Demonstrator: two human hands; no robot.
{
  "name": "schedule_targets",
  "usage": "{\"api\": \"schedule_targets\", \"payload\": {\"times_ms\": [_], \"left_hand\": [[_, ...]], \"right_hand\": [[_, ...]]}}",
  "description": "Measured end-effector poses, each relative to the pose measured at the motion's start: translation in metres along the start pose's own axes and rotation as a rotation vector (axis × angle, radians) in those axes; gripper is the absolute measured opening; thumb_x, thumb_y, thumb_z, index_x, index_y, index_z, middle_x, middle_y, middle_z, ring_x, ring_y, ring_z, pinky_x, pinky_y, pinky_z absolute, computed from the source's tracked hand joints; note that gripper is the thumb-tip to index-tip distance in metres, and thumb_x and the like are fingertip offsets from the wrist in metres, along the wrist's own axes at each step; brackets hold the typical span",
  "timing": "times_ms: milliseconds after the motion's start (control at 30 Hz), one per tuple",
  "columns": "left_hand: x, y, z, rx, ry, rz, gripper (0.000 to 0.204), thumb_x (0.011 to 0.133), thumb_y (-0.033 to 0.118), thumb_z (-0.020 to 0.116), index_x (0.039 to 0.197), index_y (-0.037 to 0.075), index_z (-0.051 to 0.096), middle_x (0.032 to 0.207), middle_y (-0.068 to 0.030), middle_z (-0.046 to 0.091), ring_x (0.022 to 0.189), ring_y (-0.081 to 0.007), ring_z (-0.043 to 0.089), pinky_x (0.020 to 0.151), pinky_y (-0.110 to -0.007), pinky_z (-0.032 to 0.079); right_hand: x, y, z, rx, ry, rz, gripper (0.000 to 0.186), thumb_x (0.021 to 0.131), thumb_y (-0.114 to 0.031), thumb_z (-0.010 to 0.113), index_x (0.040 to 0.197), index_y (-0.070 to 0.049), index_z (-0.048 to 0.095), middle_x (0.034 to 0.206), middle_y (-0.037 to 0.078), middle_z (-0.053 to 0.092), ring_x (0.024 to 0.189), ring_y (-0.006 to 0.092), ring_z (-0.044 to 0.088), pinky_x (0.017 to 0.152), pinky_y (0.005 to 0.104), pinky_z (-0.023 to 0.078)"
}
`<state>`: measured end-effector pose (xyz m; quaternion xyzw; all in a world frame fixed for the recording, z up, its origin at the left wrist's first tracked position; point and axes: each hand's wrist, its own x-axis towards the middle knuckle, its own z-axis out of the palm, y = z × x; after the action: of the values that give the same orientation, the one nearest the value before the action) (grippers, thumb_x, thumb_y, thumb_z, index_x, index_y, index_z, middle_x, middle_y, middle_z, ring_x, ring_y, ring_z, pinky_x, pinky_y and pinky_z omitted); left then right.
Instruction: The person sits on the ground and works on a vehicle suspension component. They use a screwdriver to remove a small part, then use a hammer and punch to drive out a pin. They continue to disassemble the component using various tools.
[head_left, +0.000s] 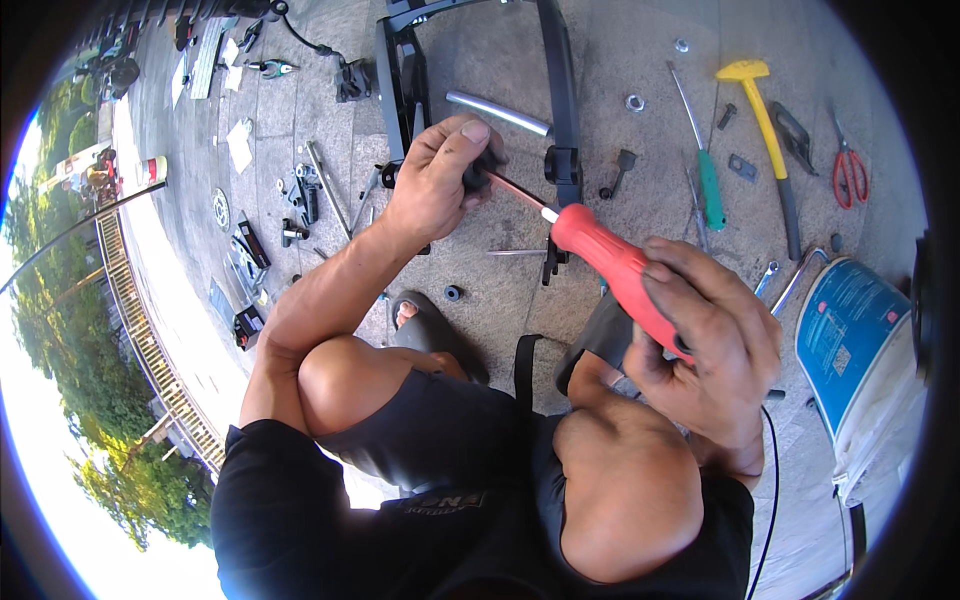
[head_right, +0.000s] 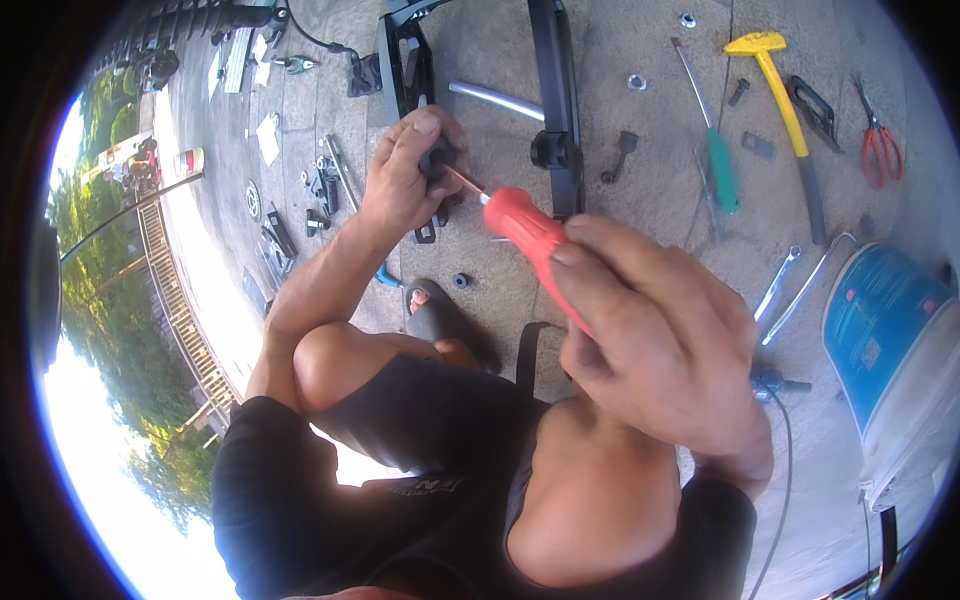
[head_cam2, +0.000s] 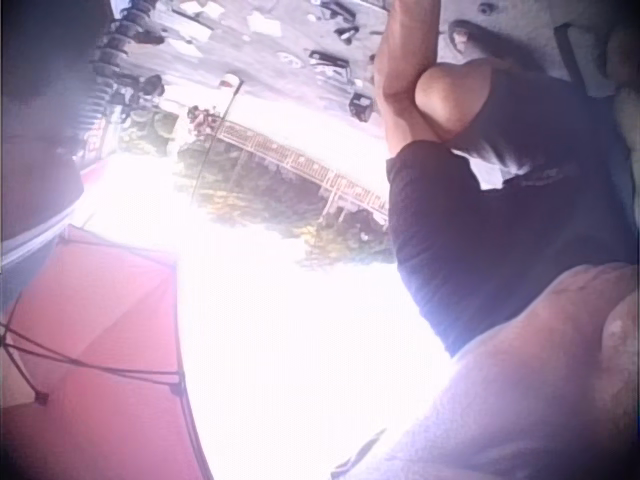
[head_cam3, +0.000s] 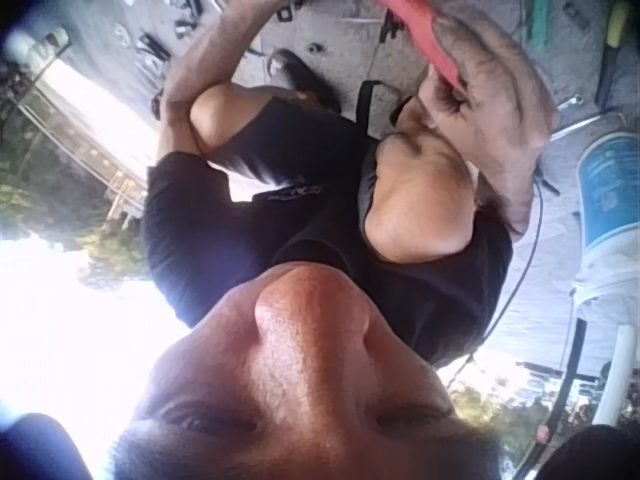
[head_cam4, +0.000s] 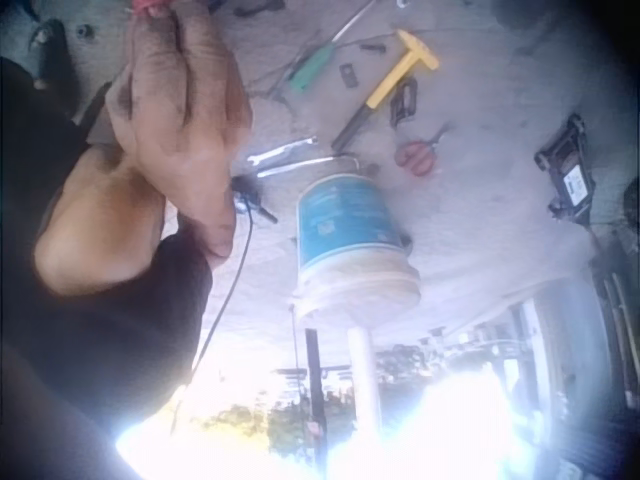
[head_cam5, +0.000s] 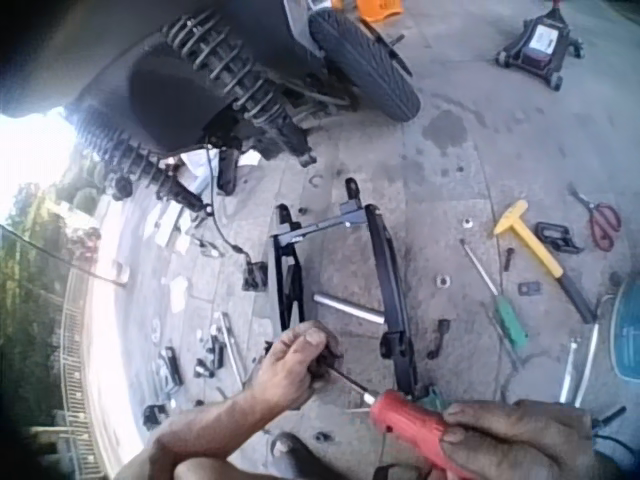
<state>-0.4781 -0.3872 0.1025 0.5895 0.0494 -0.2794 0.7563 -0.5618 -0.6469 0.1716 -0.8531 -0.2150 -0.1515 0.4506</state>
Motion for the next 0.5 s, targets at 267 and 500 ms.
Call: {"api": "schedule_targets", "payload": {"times_ms": [267,500], "left_hand": [[0.006,-0.011,-0.010,-0.180,0.291,-0.185,0.029,0.097,0.032,0.047,0.089,0.005,0.053,0.071,-0.0094,0.053,0.052,-0.0134,0.038,0.049,-0.026,0.033],[0.001,-0.026,-0.011,-0.149,0.326,-0.301,0.017,0.097,0.022,0.049,0.097,0.005,0.052,0.080,-0.0116,0.061,0.059,-0.0147,0.053,0.053,-0.027,0.044]], "right_hand": [[-0.048,0.039,-0.002,0.003,0.173,0.247,0.039,0.069,-0.003,0.067,0.108,-0.003,0.061,0.103,0.016,0.065,0.091,0.0299,0.066,0.078,0.0359,0.053],[-0.140,0.145,0.091,-0.070,0.297,0.633,0.041,0.077,-0.002,0.066,0.117,0.000,0.055,0.111,0.017,0.063,0.099,0.0294,0.062,0.086,0.0360,0.049]]}}
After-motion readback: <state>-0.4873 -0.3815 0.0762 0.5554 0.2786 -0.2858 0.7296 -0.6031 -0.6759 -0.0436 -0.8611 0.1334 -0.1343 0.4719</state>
